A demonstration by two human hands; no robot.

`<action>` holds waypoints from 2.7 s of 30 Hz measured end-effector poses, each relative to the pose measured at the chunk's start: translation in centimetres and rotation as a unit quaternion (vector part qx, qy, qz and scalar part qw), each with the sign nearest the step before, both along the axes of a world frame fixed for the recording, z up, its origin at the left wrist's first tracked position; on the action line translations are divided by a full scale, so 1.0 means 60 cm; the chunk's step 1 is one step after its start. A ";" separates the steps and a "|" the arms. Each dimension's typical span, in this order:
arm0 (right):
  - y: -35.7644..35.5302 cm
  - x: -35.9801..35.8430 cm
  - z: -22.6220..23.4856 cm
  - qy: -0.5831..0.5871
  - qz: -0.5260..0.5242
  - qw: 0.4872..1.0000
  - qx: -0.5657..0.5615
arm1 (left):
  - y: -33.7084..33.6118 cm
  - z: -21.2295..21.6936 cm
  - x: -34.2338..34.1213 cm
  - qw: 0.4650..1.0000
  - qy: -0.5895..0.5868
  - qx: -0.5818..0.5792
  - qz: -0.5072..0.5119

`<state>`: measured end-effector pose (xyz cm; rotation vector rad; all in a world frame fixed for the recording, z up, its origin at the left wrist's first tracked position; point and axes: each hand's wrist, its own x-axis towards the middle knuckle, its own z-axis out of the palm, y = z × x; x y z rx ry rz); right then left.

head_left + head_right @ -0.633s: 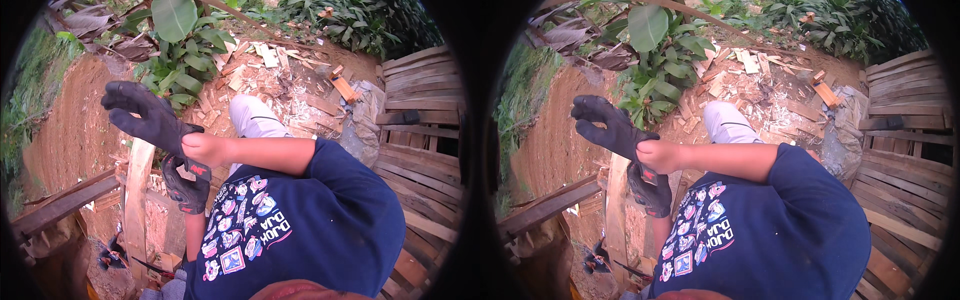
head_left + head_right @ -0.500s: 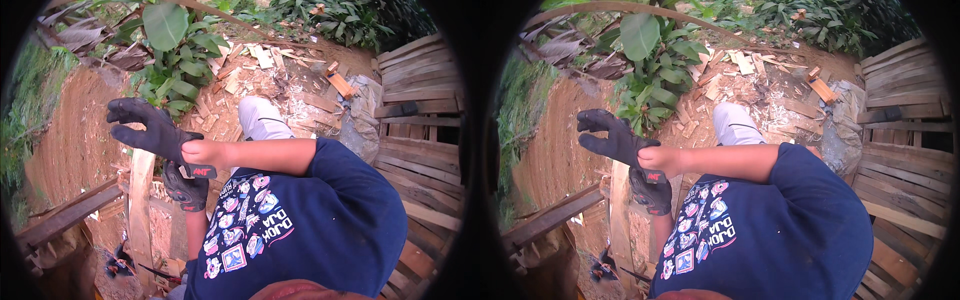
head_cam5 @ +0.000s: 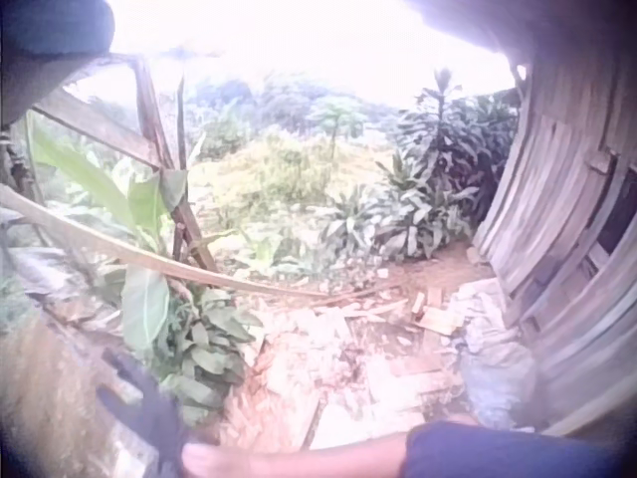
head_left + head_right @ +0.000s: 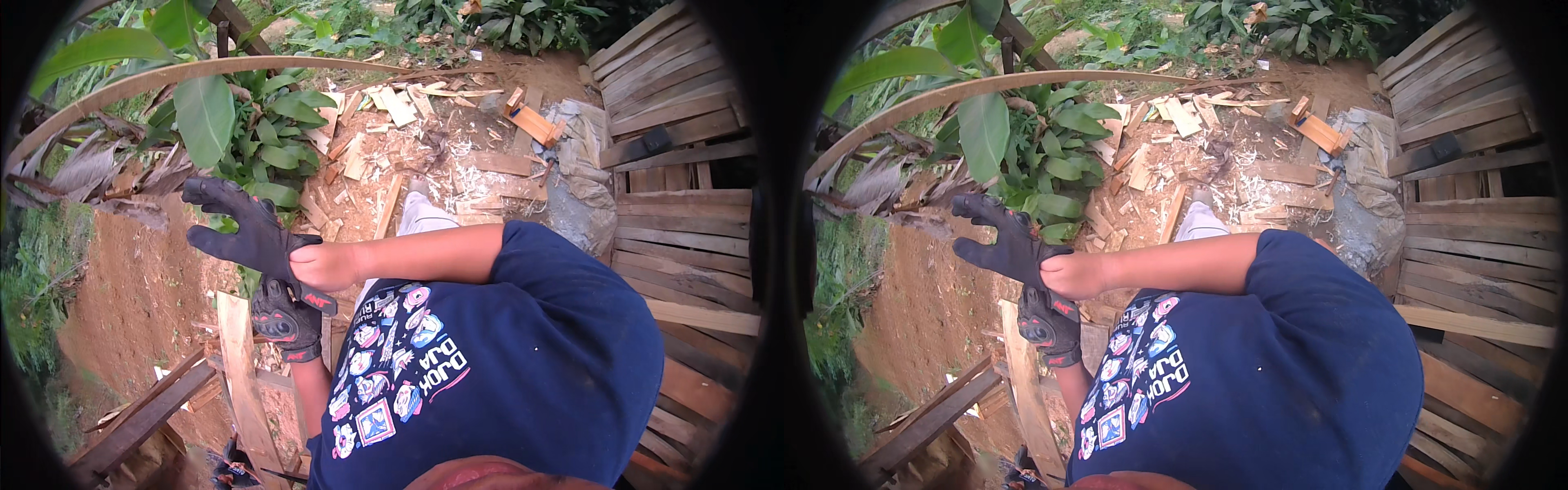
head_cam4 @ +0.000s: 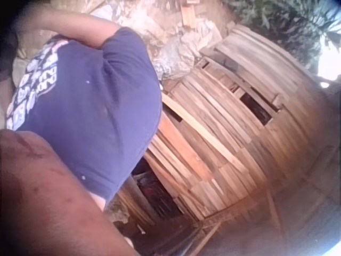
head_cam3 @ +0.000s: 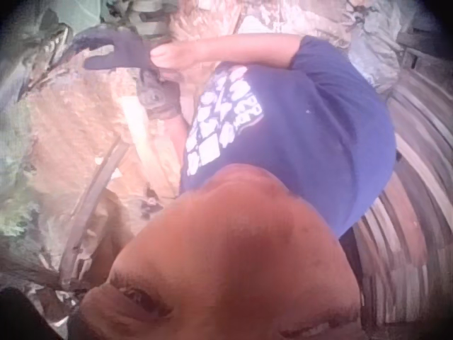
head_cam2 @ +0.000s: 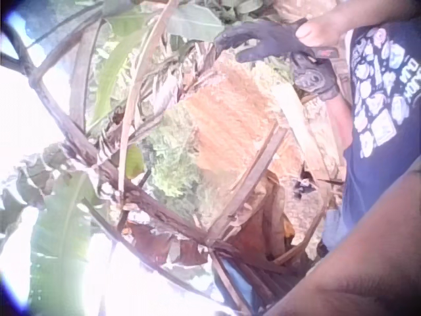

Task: The person puts on gloves and sits on the ground to assemble a small wooden box. They use a hammer and a nail set to drive nails into the wooden pieces, securing the structure together.

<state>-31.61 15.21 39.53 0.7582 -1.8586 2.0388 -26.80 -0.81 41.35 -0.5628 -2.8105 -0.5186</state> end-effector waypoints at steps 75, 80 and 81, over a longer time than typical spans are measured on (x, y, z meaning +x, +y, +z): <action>1.050 0.087 -0.584 -0.683 -0.592 0.412 -0.117 | 1.431 -0.499 -0.175 0.311 -0.062 -0.255 -0.914; 1.021 0.128 -0.586 -0.545 -0.693 0.356 -0.310 | 1.395 -0.434 -0.132 0.423 -0.151 -0.339 -0.827; 1.027 0.130 -0.585 -0.495 -0.728 0.327 -0.343 | 1.396 -0.437 -0.129 0.438 -0.164 -0.378 -0.799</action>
